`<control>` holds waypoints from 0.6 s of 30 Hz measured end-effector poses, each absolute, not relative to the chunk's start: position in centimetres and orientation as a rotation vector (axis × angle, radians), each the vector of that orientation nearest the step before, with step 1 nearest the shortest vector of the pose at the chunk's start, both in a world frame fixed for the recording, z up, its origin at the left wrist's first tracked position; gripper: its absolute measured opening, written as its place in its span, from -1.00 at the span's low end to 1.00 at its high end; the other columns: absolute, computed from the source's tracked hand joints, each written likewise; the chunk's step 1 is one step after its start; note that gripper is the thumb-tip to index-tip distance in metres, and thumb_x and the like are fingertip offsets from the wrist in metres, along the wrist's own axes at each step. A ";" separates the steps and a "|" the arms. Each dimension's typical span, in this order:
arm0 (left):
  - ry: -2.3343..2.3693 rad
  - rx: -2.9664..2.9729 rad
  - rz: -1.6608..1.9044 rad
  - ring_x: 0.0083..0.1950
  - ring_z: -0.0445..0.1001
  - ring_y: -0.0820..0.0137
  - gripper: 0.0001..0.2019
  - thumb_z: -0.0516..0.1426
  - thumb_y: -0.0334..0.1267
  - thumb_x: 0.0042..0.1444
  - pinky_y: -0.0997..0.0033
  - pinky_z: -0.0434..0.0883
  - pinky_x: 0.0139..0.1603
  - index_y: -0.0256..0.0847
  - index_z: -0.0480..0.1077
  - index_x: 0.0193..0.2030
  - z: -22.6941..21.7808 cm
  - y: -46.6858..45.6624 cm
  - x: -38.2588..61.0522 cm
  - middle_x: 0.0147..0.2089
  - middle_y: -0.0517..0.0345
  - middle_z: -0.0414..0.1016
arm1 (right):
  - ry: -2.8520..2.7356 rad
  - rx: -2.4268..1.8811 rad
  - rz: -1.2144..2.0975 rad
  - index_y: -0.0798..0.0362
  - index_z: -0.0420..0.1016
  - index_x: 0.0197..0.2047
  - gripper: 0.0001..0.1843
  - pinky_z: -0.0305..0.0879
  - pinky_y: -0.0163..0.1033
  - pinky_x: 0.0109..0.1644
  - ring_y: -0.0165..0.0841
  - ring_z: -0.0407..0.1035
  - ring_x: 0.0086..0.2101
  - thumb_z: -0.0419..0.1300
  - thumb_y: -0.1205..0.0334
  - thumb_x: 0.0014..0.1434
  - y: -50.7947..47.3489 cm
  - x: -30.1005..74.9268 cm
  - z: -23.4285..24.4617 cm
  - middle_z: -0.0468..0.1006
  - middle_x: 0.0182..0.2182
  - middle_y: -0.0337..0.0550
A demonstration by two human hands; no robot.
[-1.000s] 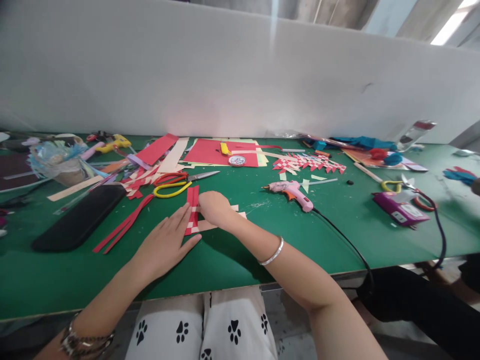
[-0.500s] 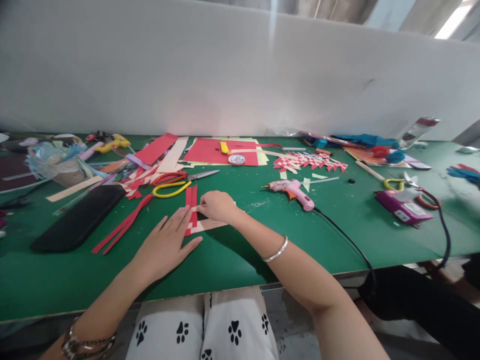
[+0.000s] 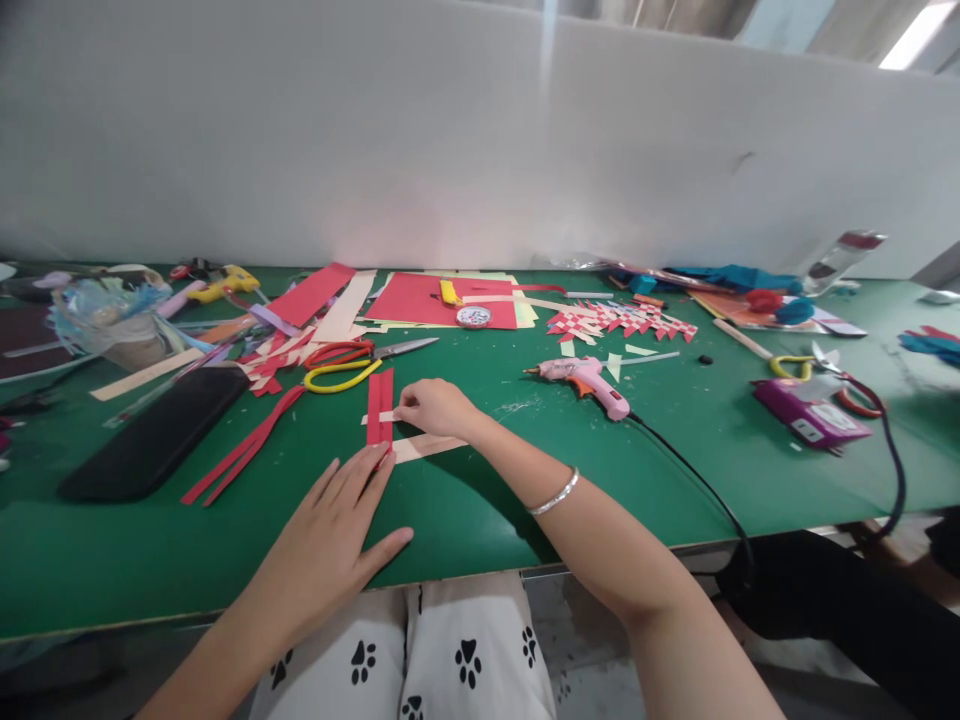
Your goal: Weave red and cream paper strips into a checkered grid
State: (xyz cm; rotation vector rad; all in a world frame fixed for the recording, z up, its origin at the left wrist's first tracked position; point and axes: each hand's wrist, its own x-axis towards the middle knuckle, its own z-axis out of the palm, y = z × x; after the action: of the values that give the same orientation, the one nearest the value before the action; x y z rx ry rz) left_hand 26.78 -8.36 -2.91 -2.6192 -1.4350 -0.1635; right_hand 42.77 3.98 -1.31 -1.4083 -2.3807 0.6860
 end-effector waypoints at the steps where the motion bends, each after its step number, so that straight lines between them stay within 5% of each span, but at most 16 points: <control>1: -1.442 -2.614 -0.170 0.23 0.19 0.16 -0.29 -0.24 0.20 0.15 0.08 0.14 0.20 -0.33 0.20 0.20 -2.9 -8.4 26.8 0.24 -0.09 0.22 | -2.379 -1.391 0.702 0.12 0.48 -0.41 -0.78 -0.07 -0.38 -0.44 -0.52 0.15 -0.51 0.09 0.19 0.13 4.0 42.8 -1.3 0.43 -0.51 -0.24; 18: -1.450 -2.586 -0.258 0.19 0.25 0.16 -0.29 -0.26 0.19 0.16 0.07 0.18 0.16 -0.36 0.20 0.18 -3.4 -8.5 26.6 0.22 -0.10 0.24 | -2.297 -1.247 0.892 0.15 0.45 -0.48 -0.78 -0.08 -0.38 -0.46 -0.56 0.10 -0.57 0.12 0.23 0.11 3.3 43.1 -1.7 0.32 -0.63 -0.32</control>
State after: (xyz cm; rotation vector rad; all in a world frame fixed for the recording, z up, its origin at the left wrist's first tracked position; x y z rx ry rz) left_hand 26.60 -8.50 -3.41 -2.5858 -1.4500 -0.2582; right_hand 43.13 3.31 -1.66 -1.2473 -2.2970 0.8924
